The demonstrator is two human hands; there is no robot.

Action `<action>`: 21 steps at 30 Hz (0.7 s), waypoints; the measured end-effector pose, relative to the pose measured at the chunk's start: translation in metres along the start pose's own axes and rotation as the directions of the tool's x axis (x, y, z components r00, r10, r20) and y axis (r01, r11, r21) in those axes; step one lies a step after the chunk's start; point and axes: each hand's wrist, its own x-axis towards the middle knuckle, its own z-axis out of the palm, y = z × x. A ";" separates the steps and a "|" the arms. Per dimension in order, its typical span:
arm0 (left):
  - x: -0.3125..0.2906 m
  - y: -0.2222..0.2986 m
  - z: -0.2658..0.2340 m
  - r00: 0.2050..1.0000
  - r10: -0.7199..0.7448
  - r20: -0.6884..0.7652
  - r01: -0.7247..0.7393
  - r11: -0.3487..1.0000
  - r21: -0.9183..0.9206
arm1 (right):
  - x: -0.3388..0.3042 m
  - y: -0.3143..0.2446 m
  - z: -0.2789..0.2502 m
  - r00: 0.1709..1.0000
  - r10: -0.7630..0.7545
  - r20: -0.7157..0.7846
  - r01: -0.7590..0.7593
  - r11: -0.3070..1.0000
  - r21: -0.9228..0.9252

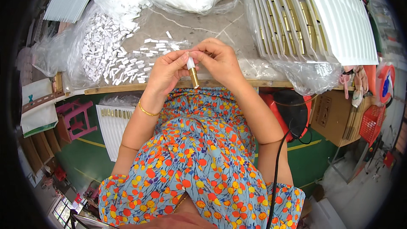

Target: The person assembles cosmetic container components by fitting white inserts into metal tubes, placing the assembled tubes into a tray, and joining small white plastic pieces together by hand.

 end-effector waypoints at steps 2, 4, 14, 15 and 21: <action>0.000 0.001 -0.001 1.000 -0.026 0.009 0.026 0.999 -0.025 | -0.001 0.001 0.002 0.997 -0.062 -0.046 0.059 0.996 -0.061; 0.002 -0.001 -0.003 0.999 -0.045 0.029 0.047 0.998 -0.052 | -0.003 0.000 0.002 0.991 -0.122 -0.047 0.114 0.982 -0.153; 0.005 -0.012 0.003 1.000 -0.012 -0.019 0.010 0.995 -0.098 | -0.010 0.010 0.017 0.942 -0.241 -0.234 0.162 0.937 -0.311; 0.005 -0.014 0.005 0.999 0.004 -0.052 -0.008 0.996 -0.085 | -0.011 0.012 0.018 0.943 -0.239 -0.234 0.161 0.937 -0.310; 0.006 -0.019 0.010 0.996 0.008 -0.087 -0.016 0.996 -0.091 | -0.015 0.017 0.018 0.942 -0.157 -0.295 0.087 0.967 -0.238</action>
